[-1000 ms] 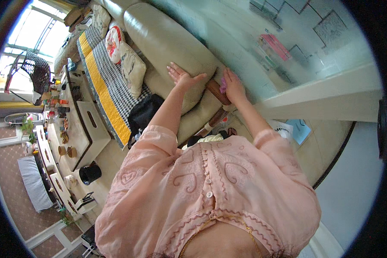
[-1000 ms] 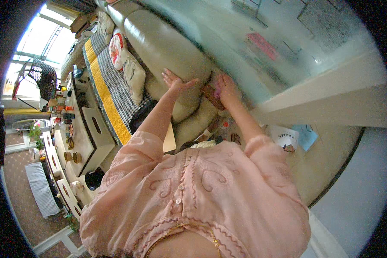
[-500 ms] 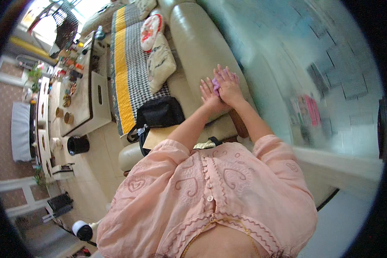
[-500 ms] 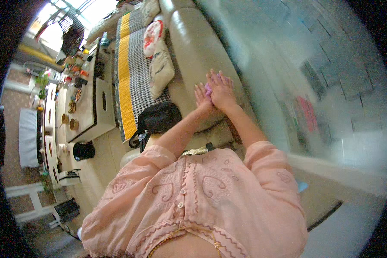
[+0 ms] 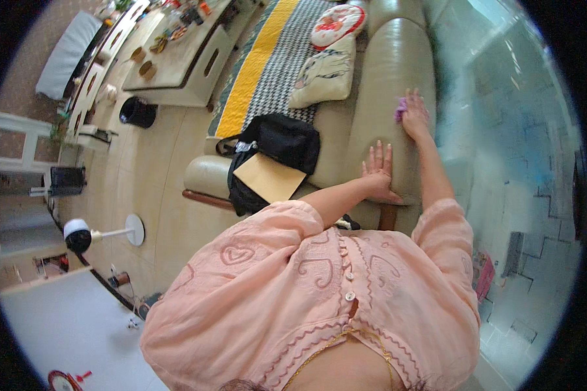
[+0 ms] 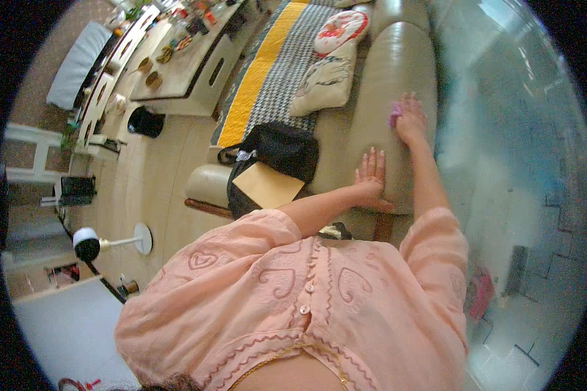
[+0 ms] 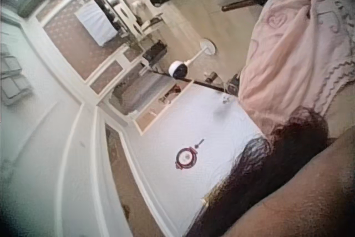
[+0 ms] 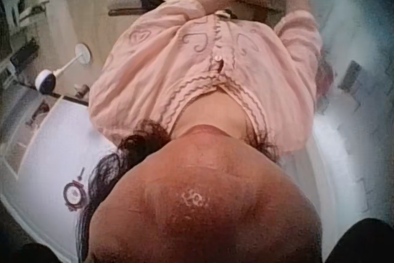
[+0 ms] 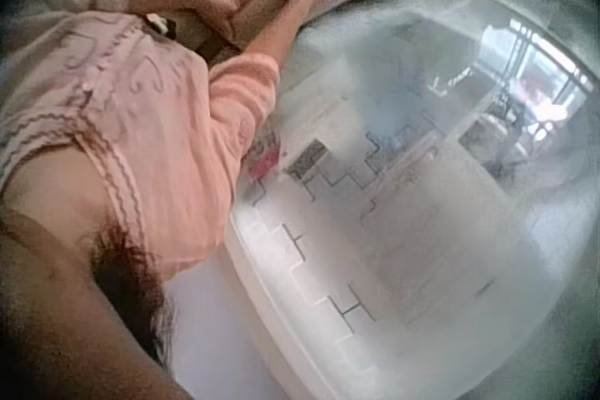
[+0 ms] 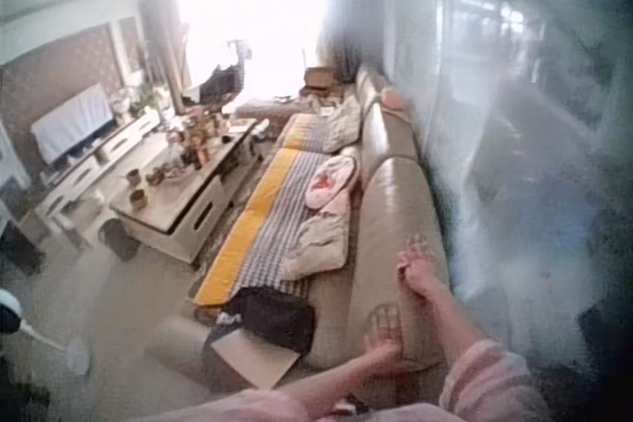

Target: The person wipes the armrest and side of a beige sofa with a pink cloth. They then move to a glass partition and a sliding glass door, wiping the surfaces with the same cloth.

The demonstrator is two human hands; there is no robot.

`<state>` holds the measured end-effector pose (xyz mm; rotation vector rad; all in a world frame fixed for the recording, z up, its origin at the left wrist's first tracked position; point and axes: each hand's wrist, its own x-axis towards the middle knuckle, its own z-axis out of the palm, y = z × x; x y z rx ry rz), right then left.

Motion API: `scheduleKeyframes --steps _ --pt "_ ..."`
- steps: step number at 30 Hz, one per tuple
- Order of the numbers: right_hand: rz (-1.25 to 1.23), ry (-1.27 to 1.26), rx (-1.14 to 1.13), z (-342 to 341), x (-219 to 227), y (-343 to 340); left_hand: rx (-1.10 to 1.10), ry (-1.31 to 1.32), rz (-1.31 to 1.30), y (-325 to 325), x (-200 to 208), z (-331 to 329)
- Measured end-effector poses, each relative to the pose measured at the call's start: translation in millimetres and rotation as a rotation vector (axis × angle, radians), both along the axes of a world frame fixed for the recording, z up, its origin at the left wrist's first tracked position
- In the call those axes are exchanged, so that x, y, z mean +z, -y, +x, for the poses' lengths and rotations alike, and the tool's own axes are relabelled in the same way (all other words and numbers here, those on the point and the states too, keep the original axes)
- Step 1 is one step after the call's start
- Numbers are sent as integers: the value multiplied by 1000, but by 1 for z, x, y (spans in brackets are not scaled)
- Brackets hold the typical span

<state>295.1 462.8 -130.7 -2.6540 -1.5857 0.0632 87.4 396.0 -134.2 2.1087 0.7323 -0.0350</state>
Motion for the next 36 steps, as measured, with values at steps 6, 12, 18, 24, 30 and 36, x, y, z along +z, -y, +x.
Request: scheduleKeyframes --steps 6,12,18,24,30,36 --pt "345 -175 368 -23 -11 82 42 34 -10 0 -1 1" --pt "428 -524 211 -67 -13 177 148 99 10 11 -16 8" --pt "421 -735 37 -41 -8 149 96 122 -4 9 -11 4" --pt "341 -328 178 61 -47 74 105 120 -23 8 -9 6" --pt "364 -254 119 110 -75 57 64 103 -30 6 -2 3" --pt "518 -737 26 43 -72 143 107 172 -2 7 -8 1"
